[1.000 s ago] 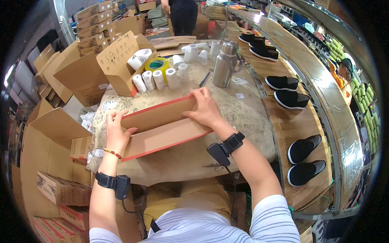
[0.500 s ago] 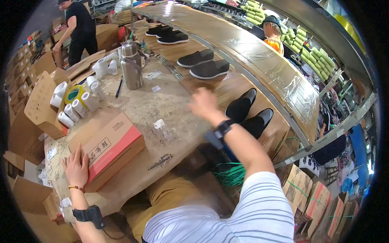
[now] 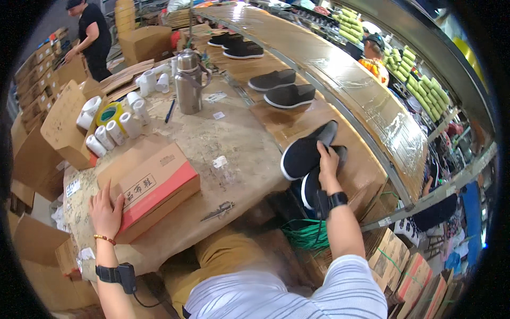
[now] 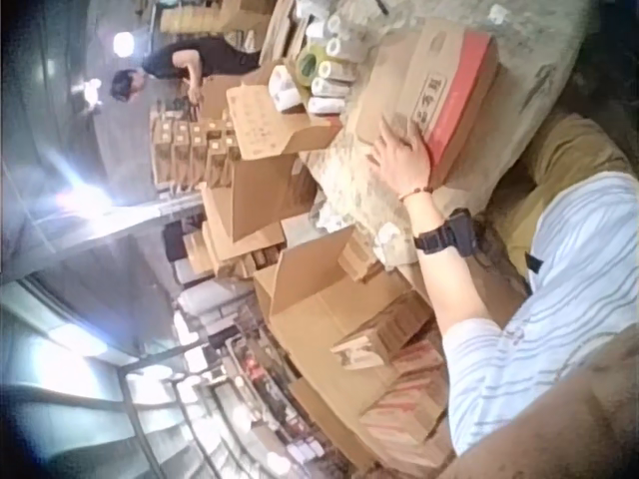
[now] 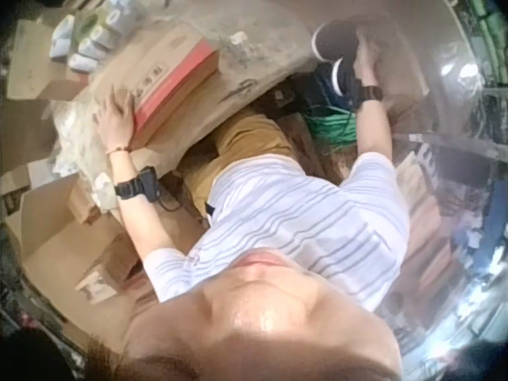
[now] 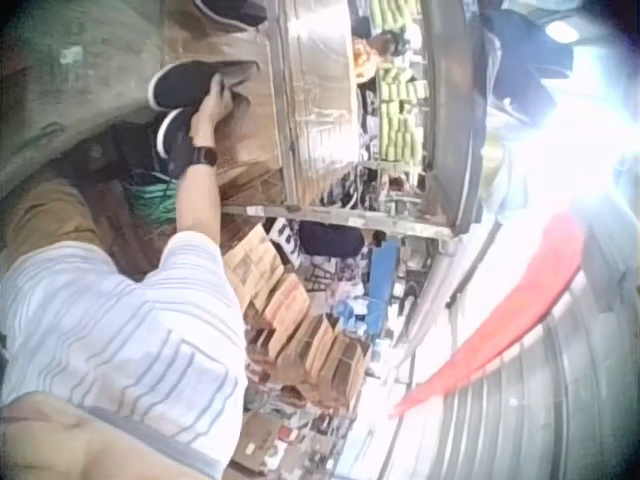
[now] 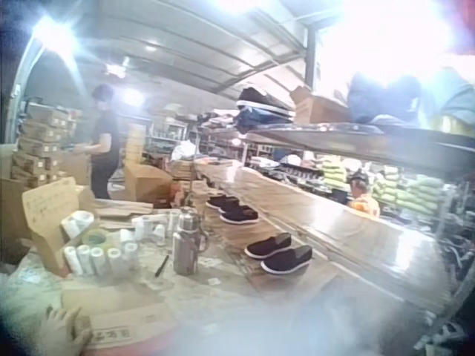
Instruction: The worker is assembling shoe boxes, placing shoes into them, and applying labels in a manufacturing environment.
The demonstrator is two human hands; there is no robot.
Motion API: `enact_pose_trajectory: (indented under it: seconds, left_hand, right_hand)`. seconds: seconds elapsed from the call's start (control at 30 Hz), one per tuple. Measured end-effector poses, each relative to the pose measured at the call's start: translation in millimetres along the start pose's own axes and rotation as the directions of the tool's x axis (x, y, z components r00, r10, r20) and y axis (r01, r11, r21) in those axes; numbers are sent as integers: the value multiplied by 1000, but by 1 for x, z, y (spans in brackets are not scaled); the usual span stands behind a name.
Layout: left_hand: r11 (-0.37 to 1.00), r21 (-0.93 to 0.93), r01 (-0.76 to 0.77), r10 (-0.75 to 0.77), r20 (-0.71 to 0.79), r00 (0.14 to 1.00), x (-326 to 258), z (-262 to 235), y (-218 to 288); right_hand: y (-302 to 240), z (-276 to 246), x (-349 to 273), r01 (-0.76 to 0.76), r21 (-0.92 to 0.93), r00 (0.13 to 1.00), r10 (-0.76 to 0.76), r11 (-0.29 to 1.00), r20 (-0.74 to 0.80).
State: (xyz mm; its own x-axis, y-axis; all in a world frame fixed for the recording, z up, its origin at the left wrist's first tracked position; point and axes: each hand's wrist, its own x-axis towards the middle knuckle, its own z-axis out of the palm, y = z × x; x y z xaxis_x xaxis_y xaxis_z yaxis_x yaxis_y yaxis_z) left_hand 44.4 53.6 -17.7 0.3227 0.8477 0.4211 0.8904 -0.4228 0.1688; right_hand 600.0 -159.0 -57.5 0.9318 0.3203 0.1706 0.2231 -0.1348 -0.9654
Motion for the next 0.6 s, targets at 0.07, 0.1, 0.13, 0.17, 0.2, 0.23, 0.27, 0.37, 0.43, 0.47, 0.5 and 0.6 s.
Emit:
enact_pose_trajectory:
  seconds: [0.07, 0.1, 0.13, 0.17, 0.2, 0.23, 0.27, 0.37, 0.43, 0.47, 0.5, 0.6]
  left_hand:
    - [991, -134, -22, 28, 43, 999, 1, -8, -1]
    - [958, -280, -56, 81, 75, 994, 2, -14, 0]
    - [946, -313, -89, 75, -55, 996, 1, -17, 5]
    - [951, -301, -72, 57, -60, 997, -3, -22, 11]
    - [964, -230, -132, 99, -149, 984, -7, -29, 15]
    - [971, -152, -186, 148, -231, 961, -11, -34, 20]
    - [981, -88, -171, 136, -308, 942, -20, -36, 26]
    - [981, 84, -175, 193, -359, 913, -49, -11, 20]
    - [990, 29, -139, 141, -269, 953, -62, 1, 25]
    - [992, -29, -122, 109, -275, 955, -63, 5, 35]
    - [991, -85, -105, 77, -280, 957, -63, 3, 47]
    - [895, -443, -46, -24, -151, 988, -64, -4, 85]
  right_hand:
    - [-14, 34, -33, -99, 461, 981, 9, 882, 194]
    - [-21, 39, -44, -117, 461, 974, 10, 880, 228]
    - [-26, 43, -53, -359, 571, 868, 38, 738, 495]
    - [-31, 47, -57, -590, 585, 703, -3, 556, 711]
    - [-41, 54, -76, -691, 547, 600, -48, 472, 799]
    - [-50, 63, -92, -720, 535, 562, -80, 442, 823]
    - [-60, 69, -108, -726, 542, 552, -112, 422, 826]
    - [-76, 97, -149, -689, 614, 606, -159, 386, 780]
    - [-83, 105, -168, -654, 657, 643, -182, 375, 744]
    - [-83, 107, -175, -641, 675, 659, -189, 365, 728]
    - [-88, 108, -185, -623, 695, 675, -204, 358, 710]
    - [-94, 117, -207, -597, 723, 691, -235, 348, 684]
